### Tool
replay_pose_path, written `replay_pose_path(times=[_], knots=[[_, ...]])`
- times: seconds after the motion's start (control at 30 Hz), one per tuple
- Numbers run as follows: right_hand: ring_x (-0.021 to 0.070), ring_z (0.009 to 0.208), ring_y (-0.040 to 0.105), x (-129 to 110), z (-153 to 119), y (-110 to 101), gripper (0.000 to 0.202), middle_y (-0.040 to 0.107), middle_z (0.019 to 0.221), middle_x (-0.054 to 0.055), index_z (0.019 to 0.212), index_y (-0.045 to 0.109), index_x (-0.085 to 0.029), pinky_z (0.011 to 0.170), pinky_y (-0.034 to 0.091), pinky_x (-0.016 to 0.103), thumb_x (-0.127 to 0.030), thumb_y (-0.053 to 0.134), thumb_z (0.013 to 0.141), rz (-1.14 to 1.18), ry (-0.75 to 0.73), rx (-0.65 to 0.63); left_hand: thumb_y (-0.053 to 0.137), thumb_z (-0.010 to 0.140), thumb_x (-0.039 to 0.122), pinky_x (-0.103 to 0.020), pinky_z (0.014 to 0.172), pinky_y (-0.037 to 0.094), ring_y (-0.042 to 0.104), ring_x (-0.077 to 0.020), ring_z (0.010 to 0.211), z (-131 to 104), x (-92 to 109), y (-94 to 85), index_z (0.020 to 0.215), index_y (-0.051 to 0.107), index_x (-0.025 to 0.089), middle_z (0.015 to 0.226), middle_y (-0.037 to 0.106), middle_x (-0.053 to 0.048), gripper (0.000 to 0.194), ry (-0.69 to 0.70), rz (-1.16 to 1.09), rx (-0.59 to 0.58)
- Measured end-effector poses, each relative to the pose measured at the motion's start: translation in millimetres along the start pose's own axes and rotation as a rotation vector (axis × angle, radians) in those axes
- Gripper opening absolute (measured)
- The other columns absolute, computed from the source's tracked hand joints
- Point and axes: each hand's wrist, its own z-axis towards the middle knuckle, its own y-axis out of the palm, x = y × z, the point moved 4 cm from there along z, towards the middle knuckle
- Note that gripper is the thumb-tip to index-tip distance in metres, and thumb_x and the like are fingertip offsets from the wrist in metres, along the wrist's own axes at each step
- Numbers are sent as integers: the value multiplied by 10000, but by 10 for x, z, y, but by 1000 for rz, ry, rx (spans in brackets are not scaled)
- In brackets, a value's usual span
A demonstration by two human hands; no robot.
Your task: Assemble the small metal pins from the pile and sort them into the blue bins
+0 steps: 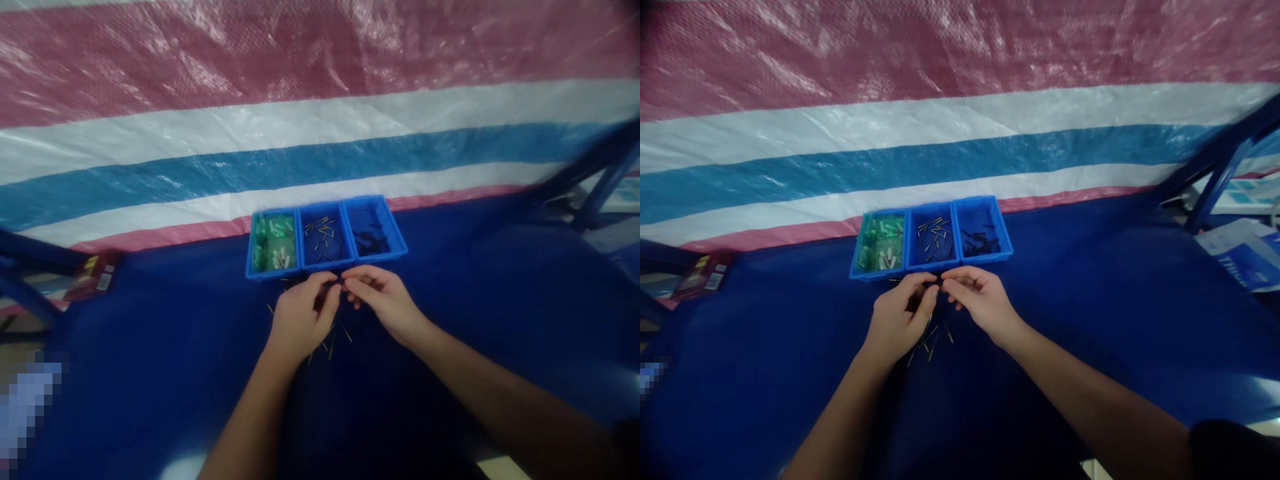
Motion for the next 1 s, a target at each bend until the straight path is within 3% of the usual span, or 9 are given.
replay_pose_path(times=[0.3,0.5,0.7,1.0], knots=[[130,678,636,-16,-5,1,221,734,802,35,907,759,-201,566,486,252,-334,819,741,-23,18,-6,529,978,266,-220,669,500,689,-125,694,3,-26,27,1051,624,215,801,726,10,130,-26,28,-20],[126,648,620,-37,-14,22,212,709,764,19,870,755,-202,574,511,266,-354,820,737,-102,-26,-26,492,998,288,-242,686,502,688,-140,713,11,-20,30,937,656,197,803,729,-10,197,24,57,-37],[129,674,638,-11,4,-6,209,722,786,22,882,755,-206,594,515,265,-351,817,746,-59,-43,-10,567,961,290,-236,699,516,696,-134,714,1,4,19,1093,654,217,815,744,3,174,7,-3,-11],[128,651,627,-31,-10,16,218,710,751,14,864,752,-202,599,520,278,-363,821,736,-128,-65,-5,491,993,277,-241,666,491,673,-136,686,19,2,18,914,643,192,779,715,-9,191,26,50,-36]])
